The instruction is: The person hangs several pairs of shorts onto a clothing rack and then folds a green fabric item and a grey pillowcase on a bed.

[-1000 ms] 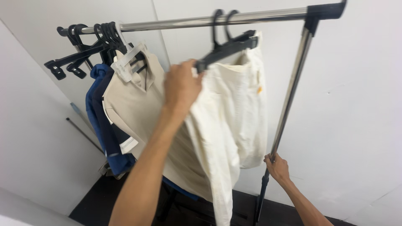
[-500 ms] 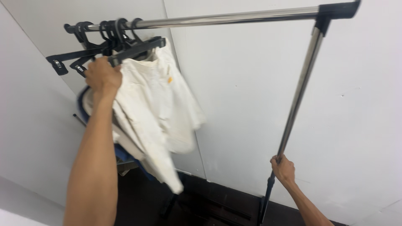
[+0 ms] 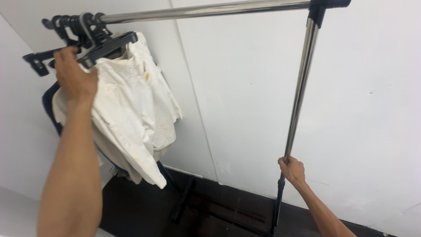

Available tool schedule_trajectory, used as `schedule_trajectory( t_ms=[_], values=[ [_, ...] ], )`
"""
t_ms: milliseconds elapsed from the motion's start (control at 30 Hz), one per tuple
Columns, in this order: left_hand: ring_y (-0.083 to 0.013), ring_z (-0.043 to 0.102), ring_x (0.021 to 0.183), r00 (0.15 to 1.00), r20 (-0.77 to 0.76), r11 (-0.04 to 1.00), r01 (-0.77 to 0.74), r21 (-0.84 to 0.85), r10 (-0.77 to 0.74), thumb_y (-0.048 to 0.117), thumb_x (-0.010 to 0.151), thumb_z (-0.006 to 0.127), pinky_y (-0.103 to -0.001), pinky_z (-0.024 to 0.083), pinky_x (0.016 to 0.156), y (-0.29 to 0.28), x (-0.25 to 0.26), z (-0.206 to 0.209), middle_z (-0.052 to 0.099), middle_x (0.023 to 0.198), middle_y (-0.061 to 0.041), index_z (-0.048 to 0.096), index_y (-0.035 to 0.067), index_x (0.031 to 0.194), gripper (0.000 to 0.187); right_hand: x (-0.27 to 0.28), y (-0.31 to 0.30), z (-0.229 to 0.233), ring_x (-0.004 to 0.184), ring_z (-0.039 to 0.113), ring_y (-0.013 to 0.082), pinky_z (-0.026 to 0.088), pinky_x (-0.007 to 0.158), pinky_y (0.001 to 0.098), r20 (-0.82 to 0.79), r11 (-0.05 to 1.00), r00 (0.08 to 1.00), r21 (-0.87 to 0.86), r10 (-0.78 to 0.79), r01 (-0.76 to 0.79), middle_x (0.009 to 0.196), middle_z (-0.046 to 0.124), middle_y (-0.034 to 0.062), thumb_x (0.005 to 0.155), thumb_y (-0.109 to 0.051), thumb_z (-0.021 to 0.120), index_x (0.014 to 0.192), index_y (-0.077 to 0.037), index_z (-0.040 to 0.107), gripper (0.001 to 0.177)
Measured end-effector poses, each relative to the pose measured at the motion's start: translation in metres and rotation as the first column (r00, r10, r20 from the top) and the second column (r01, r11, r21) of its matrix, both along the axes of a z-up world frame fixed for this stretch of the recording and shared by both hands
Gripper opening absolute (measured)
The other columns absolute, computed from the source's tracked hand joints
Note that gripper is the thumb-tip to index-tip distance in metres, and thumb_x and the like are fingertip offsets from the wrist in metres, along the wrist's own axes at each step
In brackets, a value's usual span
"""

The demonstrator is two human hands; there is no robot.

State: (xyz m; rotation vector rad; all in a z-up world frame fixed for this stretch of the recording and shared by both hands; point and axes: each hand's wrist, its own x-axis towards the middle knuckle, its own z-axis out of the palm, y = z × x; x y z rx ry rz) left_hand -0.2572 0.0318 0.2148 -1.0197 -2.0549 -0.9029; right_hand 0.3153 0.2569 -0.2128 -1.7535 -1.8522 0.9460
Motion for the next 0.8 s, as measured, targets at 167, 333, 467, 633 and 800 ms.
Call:
schedule_trajectory(
  t_ms=[167, 333, 467, 633, 800],
  values=[
    [-0.0322, 0.042, 0.146, 0.861, -0.508, 0.999, -0.023, -0.022, 0.009, 0.005, 0.086, 0.082, -0.058, 0.030, 0.120, 0.009, 0.045, -0.030, 0.045, 0.153, -0.010, 0.063, 0.007, 0.135, 0.052, 0.001, 0.012, -0.016, 0.064, 0.074, 0.0288, 0.060, 0.064, 0.0433, 0.039, 0.995, 0.998, 0.085, 0.058, -0.061, 0.067, 0.073, 0.0145, 0.089, -0.038, 0.064, 0.100, -0.003, 0.074, 0.037],
    [-0.0302, 0.048, 0.139, 0.827, -0.521, 0.971, 0.115, -0.212, -0.211, 0.009, 0.088, 0.076, -0.052, 0.031, 0.118, 0.041, 0.083, -0.063, 0.055, 0.143, -0.011, 0.066, 0.010, 0.129, 0.042, 0.003, 0.002, 0.020, 0.075, 0.074, 0.0321, 0.061, 0.064, 0.0468, 0.455, 0.981, 0.870, -0.129, 0.190, -0.147, 0.078, 0.074, 0.0170, 0.091, -0.064, 0.066, 0.095, 0.003, 0.080, 0.069],
    [-0.0285, 0.053, 0.128, 0.897, -0.268, 0.928, 0.293, -0.231, -0.350, 0.006, 0.081, 0.075, -0.051, 0.038, 0.103, 0.038, 0.117, -0.093, 0.059, 0.132, -0.007, 0.064, 0.011, 0.122, 0.043, 0.005, -0.041, 0.077, 0.074, 0.078, 0.0339, 0.063, 0.059, 0.0470, 0.437, 0.990, 0.889, -0.017, 0.133, -0.140, 0.080, 0.075, 0.0197, 0.088, -0.058, 0.072, 0.103, 0.006, 0.071, 0.066],
    [-0.0289, 0.054, 0.123, 0.907, -0.104, 0.885, 0.365, -0.288, -0.408, 0.007, 0.082, 0.074, -0.048, 0.040, 0.102, 0.022, 0.139, -0.126, 0.058, 0.132, -0.009, 0.063, 0.010, 0.125, 0.045, 0.005, -0.084, 0.151, 0.081, 0.073, 0.0393, 0.060, 0.060, 0.0454, 0.250, 0.831, 0.968, 0.539, -0.003, -0.137, 0.100, 0.071, 0.0310, 0.083, -0.041, 0.080, 0.130, 0.010, 0.055, 0.074],
    [-0.0274, 0.054, 0.122, 0.923, 0.084, 0.852, 0.378, -0.362, -0.374, 0.009, 0.084, 0.073, -0.047, 0.040, 0.100, 0.002, 0.142, -0.150, 0.055, 0.133, -0.007, 0.063, 0.011, 0.126, 0.044, -0.006, -0.107, 0.194, 0.091, 0.074, 0.0384, 0.061, 0.069, 0.0454, 0.084, 0.830, 0.996, 0.554, 0.022, -0.065, 0.122, 0.068, 0.0275, 0.090, -0.025, 0.073, 0.139, 0.009, 0.047, 0.065]
  ],
)
